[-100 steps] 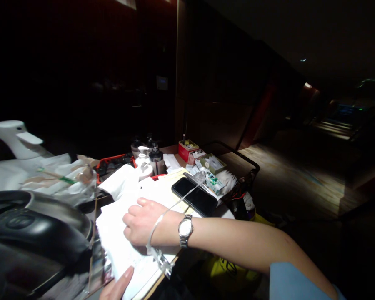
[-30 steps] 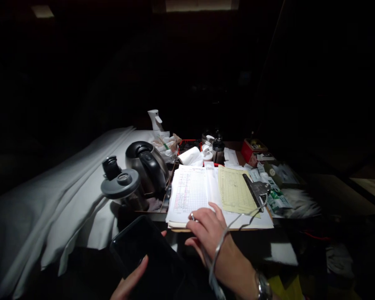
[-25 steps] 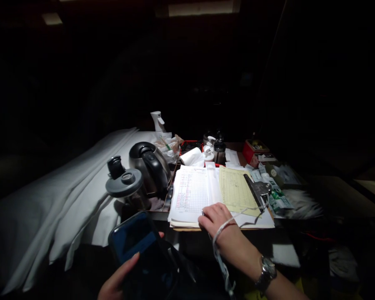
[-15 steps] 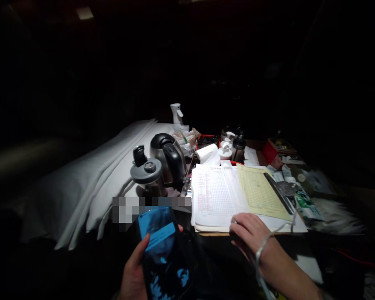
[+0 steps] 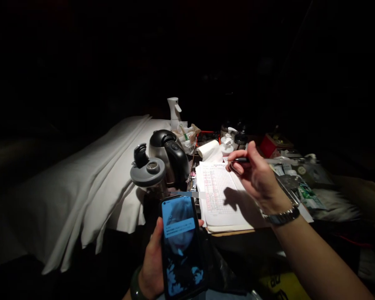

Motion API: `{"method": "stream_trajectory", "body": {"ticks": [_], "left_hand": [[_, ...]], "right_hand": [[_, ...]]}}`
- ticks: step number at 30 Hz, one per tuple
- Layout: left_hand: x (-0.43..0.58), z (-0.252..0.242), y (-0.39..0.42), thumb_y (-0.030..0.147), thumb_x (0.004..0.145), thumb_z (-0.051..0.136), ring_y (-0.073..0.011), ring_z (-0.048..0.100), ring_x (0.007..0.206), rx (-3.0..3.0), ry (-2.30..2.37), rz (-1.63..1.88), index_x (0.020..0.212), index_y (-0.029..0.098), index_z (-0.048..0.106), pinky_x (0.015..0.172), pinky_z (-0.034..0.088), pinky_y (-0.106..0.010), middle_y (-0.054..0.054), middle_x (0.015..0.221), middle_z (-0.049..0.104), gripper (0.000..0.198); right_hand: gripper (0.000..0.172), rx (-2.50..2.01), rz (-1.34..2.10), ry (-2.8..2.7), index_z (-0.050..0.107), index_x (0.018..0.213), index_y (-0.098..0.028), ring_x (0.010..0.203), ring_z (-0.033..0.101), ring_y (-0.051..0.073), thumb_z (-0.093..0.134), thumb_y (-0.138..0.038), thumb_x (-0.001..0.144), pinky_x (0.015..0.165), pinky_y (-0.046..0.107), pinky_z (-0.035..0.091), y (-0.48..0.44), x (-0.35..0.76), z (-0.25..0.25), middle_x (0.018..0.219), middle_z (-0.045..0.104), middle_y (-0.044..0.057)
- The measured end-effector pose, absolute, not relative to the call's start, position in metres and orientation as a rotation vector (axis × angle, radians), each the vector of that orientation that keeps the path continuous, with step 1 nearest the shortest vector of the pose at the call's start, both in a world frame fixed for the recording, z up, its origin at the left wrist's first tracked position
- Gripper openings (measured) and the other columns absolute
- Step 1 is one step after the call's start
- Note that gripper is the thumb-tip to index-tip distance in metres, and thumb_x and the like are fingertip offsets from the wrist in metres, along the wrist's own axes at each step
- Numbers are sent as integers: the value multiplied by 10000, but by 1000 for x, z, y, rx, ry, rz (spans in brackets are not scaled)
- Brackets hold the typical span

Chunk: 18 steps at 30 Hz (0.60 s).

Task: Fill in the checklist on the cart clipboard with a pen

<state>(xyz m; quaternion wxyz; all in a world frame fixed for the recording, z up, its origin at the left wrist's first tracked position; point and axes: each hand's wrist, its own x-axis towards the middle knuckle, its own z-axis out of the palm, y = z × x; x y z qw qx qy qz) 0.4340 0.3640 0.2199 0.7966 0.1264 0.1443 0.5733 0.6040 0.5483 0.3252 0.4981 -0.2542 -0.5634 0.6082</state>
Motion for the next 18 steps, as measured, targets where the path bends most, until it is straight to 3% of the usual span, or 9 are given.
{"method": "stream_trajectory", "body": {"ticks": [5,11,18], "left_hand": [[421,219,370,672,835,472,-334,557,1243,246,322,1208,1193,97,681,1141,360,-431,-121,1182,698,709],[415,213,384,618,837,509,-338,588,1204,175,367,1196,1116,94,724,1124,390,-436,-133,1112,724,632],[408,220,412,542,822,563,-343,555,1245,114,397,1216,1000,117,774,1148,362,-440,-123,1097,729,507]], "right_hand": [[526,-648,1471,-1493,672,728,-153,526,372,98,527,-640,865,577,268,369,575,568,316,514,419,-6],[269,-745,1333,-1709,630,814,-157,607,460,107,687,-419,800,577,255,352,595,556,287,667,525,-7],[311,-831,1314,-1714,473,694,-180,543,451,105,656,-406,803,535,245,321,609,545,260,574,508,-32]]}}
